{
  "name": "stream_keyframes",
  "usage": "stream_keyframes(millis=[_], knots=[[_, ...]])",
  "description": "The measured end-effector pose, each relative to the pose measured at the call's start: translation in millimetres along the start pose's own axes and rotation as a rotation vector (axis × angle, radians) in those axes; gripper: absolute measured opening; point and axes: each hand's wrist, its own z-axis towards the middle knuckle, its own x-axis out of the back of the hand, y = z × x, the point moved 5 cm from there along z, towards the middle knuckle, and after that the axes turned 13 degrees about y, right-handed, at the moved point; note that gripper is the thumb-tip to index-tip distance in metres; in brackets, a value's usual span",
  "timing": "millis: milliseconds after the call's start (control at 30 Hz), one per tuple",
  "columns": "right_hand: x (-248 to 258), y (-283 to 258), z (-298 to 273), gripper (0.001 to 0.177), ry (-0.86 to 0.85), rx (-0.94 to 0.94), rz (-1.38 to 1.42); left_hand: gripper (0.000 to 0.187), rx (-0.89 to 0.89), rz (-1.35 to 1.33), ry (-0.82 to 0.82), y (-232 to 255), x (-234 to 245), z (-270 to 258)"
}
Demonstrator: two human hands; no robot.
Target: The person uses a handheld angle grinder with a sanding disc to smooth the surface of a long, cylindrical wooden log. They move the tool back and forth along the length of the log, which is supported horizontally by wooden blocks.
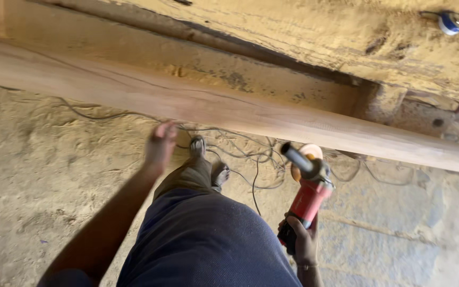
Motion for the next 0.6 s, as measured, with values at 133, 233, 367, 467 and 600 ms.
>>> stream_keyframes(millis=[133,233,367,467,600], knots=[[-38.8,-7.9,4.0,0.089,-0.138,0.148,-0.357,0.073,-1.027,0.441,-0.213,76.6,-11.2,-97.4],[-89.3,-14.7,-3.0,0.102,-0.278,0.428,-0.556,0.074,-1.353,0.599,-0.199,90.6,-7.1,-114.8],[-174.6,-19.6,-26.5,0.104,-0.393,0.607,-0.755,0.056,-1.15,0.774,-0.254,56.5,30.2,-63.7],[-250.7,-20.8,-53.1,0.1,-0.47,0.58,-0.92,0.038,-0.998,0.867,-0.107,31.8,104.4,-16.3],[-371.7,-23.5,-98.9,0.098,-0.651,0.902,-0.851,0.032,-1.005,0.779,0.079,10.8,208.2,42.1]])
